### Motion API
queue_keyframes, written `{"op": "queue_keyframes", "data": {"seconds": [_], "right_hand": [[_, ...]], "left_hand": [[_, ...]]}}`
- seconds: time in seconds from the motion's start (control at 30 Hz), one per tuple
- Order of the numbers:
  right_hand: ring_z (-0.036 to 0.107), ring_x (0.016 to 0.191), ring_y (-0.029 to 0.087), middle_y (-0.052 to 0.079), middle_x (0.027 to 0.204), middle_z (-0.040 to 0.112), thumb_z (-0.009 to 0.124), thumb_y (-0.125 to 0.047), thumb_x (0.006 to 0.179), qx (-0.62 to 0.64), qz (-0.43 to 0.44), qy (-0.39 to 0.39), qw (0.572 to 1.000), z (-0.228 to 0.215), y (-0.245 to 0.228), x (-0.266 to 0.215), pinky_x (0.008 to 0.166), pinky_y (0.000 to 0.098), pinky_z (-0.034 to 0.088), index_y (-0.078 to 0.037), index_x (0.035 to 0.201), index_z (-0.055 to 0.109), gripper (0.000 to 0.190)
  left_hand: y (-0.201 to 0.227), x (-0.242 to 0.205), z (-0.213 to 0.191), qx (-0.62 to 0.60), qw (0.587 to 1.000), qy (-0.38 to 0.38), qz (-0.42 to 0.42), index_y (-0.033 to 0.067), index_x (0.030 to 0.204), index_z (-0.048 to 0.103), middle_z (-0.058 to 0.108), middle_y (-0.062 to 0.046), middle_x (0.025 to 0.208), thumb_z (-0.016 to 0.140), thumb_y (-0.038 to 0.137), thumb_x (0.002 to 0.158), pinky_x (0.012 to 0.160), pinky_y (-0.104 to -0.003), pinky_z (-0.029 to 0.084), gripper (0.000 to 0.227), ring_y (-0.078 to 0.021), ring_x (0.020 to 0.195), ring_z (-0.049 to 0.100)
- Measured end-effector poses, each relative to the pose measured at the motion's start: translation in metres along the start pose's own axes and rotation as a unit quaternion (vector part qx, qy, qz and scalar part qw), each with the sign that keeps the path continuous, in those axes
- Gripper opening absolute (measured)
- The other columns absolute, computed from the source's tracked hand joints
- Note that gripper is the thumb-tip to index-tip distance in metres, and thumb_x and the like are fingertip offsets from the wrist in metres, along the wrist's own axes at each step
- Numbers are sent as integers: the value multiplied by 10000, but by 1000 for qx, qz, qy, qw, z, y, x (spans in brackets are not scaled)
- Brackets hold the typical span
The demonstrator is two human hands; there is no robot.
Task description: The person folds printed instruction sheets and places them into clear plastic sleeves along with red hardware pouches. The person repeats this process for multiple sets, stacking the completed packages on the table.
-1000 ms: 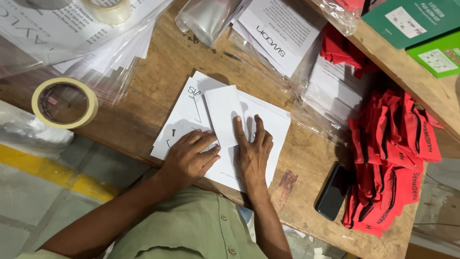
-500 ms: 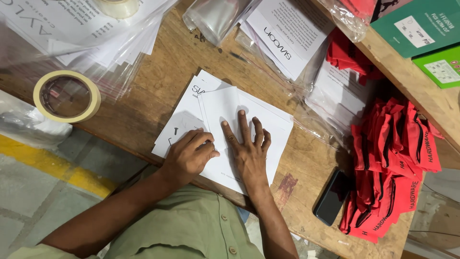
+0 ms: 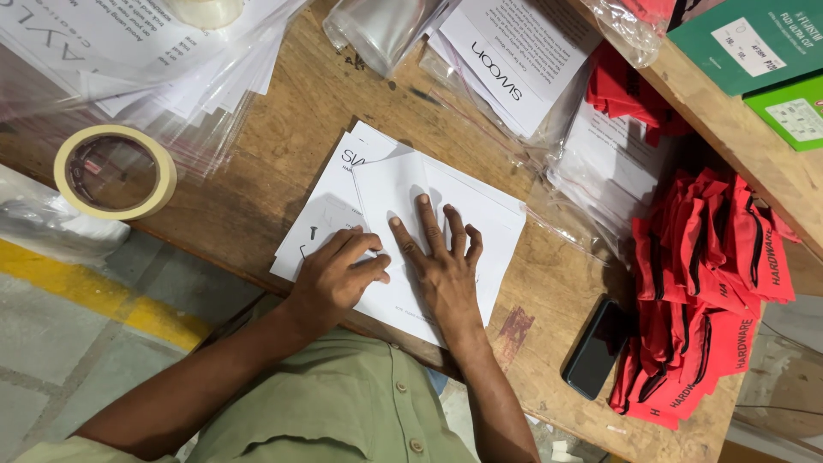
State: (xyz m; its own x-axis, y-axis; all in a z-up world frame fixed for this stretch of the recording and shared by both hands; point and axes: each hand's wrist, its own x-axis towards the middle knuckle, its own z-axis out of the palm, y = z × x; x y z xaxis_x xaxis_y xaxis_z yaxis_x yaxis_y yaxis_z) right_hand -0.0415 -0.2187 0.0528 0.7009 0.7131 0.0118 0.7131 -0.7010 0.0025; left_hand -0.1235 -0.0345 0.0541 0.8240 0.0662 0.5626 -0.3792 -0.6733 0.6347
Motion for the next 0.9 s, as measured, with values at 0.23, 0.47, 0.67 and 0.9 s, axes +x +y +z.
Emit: {"op": "queue_keyframes", "data": {"seconds": [0.23, 0.47, 0.67, 0.9], "right_hand": [[401, 1439, 395, 75, 1672, 325, 618, -104, 928, 42, -10, 25, 999, 2, 1, 0, 1154, 623, 274, -361, 1500, 538, 632], [399, 1461, 384, 104, 1679, 357, 681, -67, 917, 99, -7, 63, 993, 2, 2, -2, 1192, 571, 258, -328, 1500, 535, 655], [541, 1339, 328, 168, 1484, 486, 725, 25, 693, 482, 208, 112, 844, -23, 24, -1, 1151, 427, 439, -77, 1499, 417, 870], [577, 1399, 334, 191, 1394, 665, 475, 183, 761, 498, 169, 194, 828, 22, 38, -30, 1197, 424, 479, 12, 1283, 703, 595]], "left_hand": [[-1, -2, 0, -4, 1000, -15, -6, -1, 912, 736, 690, -124, 1092, 837, 33, 736, 837, -364, 607, 206, -294, 1074, 678], [6, 8, -3, 19, 1000, -24, 6, 2, 892, 713, 704, -161, 1149, 854, 178, 756, 890, -415, 592, 264, -324, 1117, 668], [7, 15, 9, 82, 995, -11, 49, 59, 837, 703, 661, -111, 1015, 860, 225, 808, 796, -421, 547, 230, -286, 939, 643], [5, 31, 18, 123, 972, -198, -26, 151, 1115, 703, 620, -70, 897, 798, 254, 850, 743, -423, 514, 300, -261, 810, 611]]}}
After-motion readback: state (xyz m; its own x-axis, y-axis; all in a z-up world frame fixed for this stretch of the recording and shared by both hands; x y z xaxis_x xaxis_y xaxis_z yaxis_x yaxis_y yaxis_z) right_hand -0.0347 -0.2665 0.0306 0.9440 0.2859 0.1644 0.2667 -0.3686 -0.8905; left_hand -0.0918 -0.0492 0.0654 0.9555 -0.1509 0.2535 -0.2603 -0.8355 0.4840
